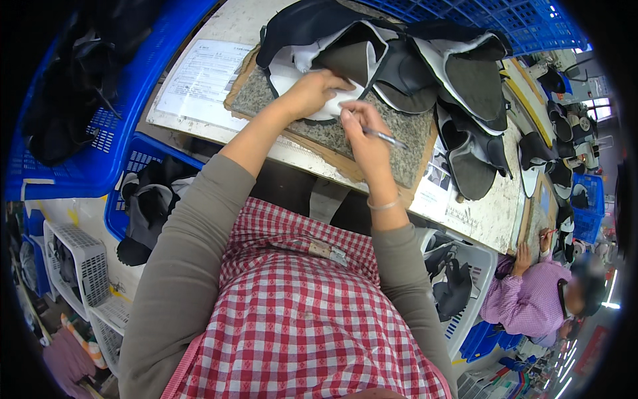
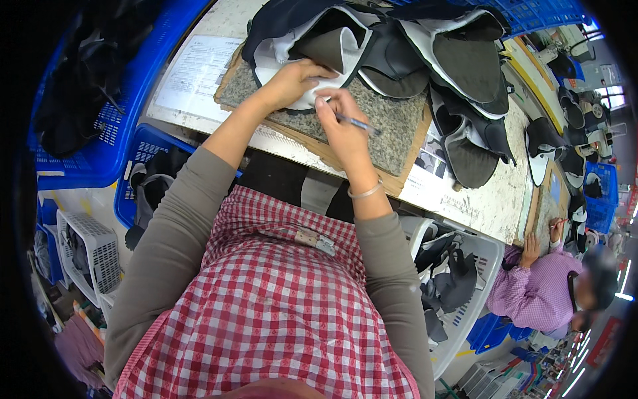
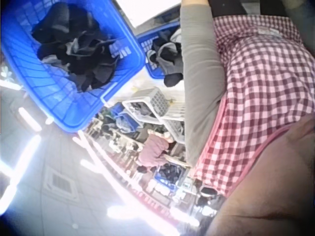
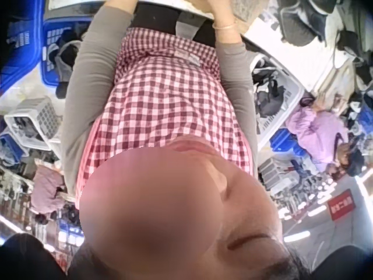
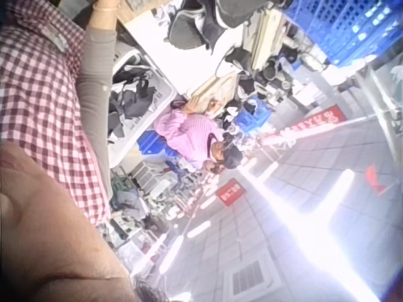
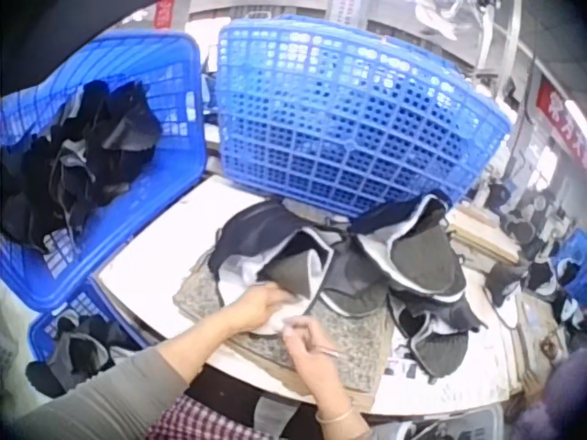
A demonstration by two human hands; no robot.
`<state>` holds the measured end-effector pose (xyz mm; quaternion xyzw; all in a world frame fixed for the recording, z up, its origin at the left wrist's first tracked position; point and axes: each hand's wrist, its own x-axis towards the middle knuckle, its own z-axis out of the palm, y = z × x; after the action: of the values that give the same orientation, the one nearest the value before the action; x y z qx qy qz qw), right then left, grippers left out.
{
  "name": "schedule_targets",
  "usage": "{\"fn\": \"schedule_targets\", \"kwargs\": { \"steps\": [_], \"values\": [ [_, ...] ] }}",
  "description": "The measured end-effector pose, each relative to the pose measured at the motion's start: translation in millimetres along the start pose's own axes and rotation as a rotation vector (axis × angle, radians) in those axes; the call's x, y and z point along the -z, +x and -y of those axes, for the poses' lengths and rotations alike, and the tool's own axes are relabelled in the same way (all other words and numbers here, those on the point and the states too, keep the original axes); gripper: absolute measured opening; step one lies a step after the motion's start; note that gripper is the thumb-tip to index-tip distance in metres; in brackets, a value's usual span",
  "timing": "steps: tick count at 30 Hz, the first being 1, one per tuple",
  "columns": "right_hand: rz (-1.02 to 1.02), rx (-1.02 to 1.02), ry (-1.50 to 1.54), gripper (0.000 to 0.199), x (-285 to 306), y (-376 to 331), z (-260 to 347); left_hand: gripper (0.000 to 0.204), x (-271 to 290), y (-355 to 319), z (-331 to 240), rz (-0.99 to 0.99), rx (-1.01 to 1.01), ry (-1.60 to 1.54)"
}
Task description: The person repeatedly picks black shoe parts from a blue basket, places them on a work surface, and marks them with a pen. The person then folds and aligns the parts by hand, placing them into a white basket. The process is repeated for multiple parts.
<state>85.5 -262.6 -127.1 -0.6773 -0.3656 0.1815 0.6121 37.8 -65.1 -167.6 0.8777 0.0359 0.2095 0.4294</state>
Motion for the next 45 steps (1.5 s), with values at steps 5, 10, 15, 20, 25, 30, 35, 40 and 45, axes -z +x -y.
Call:
{"fn": "schedule_targets", "kwargs": {
  "steps": [5, 10, 15, 20, 25, 30, 35, 40, 45],
  "values": [
    [-0.122, -0.084, -0.074, 0.025, -27, 19, -21, 0.031, 18, -3, -3, -0.035, 0.115, -0.409],
    [-0.142, 0.040, -0.055, 0.028, -27, 17, -29, 0.029, 17, -3, 1, -0.025, 0.129, -0.433],
    [-0.167, 0.069, -0.224, 0.029, -32, 19, -31, 0.029, 17, -3, 3, -0.017, 0.121, -0.464],
    [-0.103, 0.024, -0.079, 0.029, -29, 17, -29, 0.029, 19, -7, -2, -0.013, 0.133, -0.459],
    [-0.126, -0.008, -0.104, 0.028, -30, 16, -27, 0.027, 19, -5, 4, -0.021, 0.124, -0.482],
    [-0.157, 0.049, -0.041, 0.025, -22, 13, -30, 0.024, 16, -14, -11, -0.139, 0.120, -0.282],
    [-0.272, 0.009, 0.271, 0.024, -5, 6, -29, 0.031, 15, -36, -70, -0.596, -0.468, 0.407],
    [-0.112, 0.048, 0.236, 0.026, -4, 5, -32, 0.098, 56, -3, -66, -0.726, -0.079, 0.790],
    [-0.101, 0.121, 0.313, 0.025, -4, 0, -39, 0.072, 117, 40, -30, -0.565, 0.217, 0.741]
  ]
}}
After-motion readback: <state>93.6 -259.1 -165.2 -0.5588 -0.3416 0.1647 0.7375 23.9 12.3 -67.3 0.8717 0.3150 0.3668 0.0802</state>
